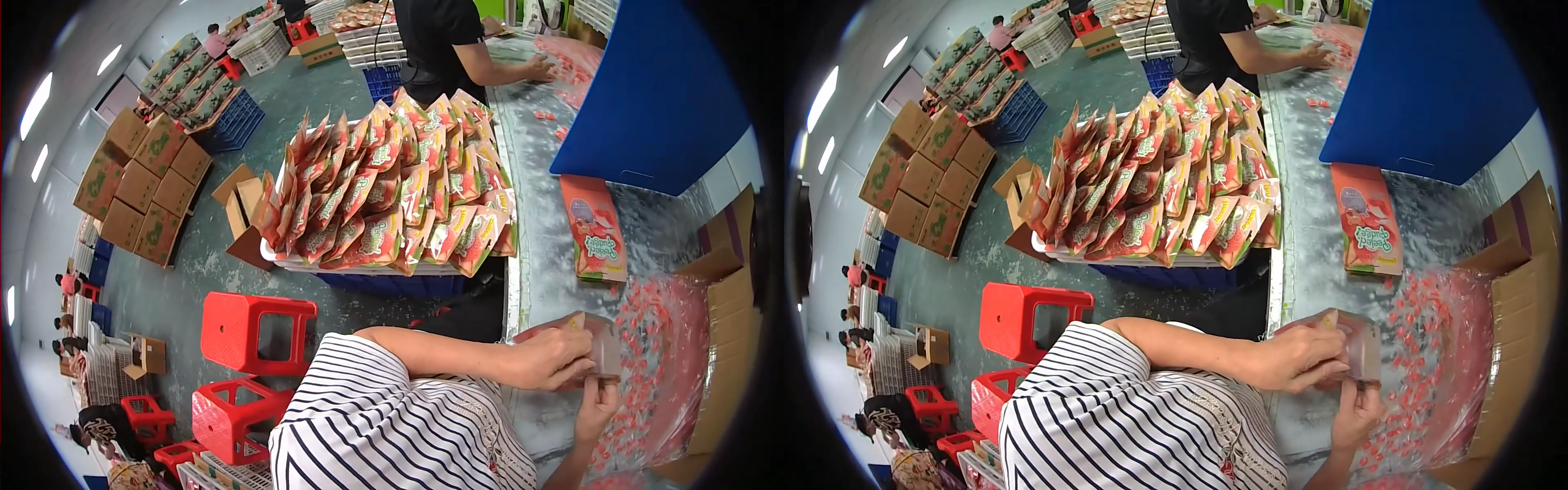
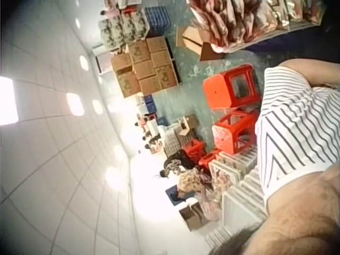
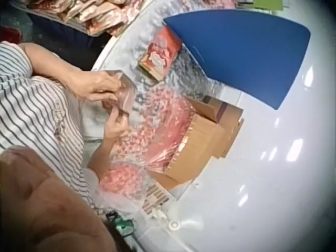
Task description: The recorder is packaging individual candies into larger branded pouches.
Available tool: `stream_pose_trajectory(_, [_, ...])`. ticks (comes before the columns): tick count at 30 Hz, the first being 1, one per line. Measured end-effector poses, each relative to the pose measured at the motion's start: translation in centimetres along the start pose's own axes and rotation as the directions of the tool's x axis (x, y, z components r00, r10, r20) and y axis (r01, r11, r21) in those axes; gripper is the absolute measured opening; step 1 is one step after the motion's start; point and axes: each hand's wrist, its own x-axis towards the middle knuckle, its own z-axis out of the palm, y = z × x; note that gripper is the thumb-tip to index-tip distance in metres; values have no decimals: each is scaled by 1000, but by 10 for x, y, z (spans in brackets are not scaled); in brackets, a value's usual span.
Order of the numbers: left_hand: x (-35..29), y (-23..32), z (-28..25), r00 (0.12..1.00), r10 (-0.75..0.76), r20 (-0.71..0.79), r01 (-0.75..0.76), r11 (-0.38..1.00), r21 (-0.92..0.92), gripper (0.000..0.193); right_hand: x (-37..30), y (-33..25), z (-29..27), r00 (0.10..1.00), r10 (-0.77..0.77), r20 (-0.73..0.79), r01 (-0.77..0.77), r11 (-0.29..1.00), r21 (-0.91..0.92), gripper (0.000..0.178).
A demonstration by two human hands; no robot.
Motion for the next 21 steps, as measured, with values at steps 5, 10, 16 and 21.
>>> stream_pose_trajectory(5, [-1,0,-35,1000,-15,-23,16,998,57,12,5,-21,25,994,-103,-39,95,982,-162,11])
stream_pose_trajectory(10, [0,1,-74,965,-5,-262,96,937,337,43,5,-37,29,986,-167,-23,163,980,-116,13])
stream_pose_trajectory(16, [-10,-12,-82,915,-372,156,399,893,-208,28,7,-46,42,962,-270,-33,266,959,-95,21])
stream_pose_trajectory(21, [-14,-16,-79,882,-453,134,460,760,-458,37,12,-37,48,970,-177,-168,173,984,-34,22])
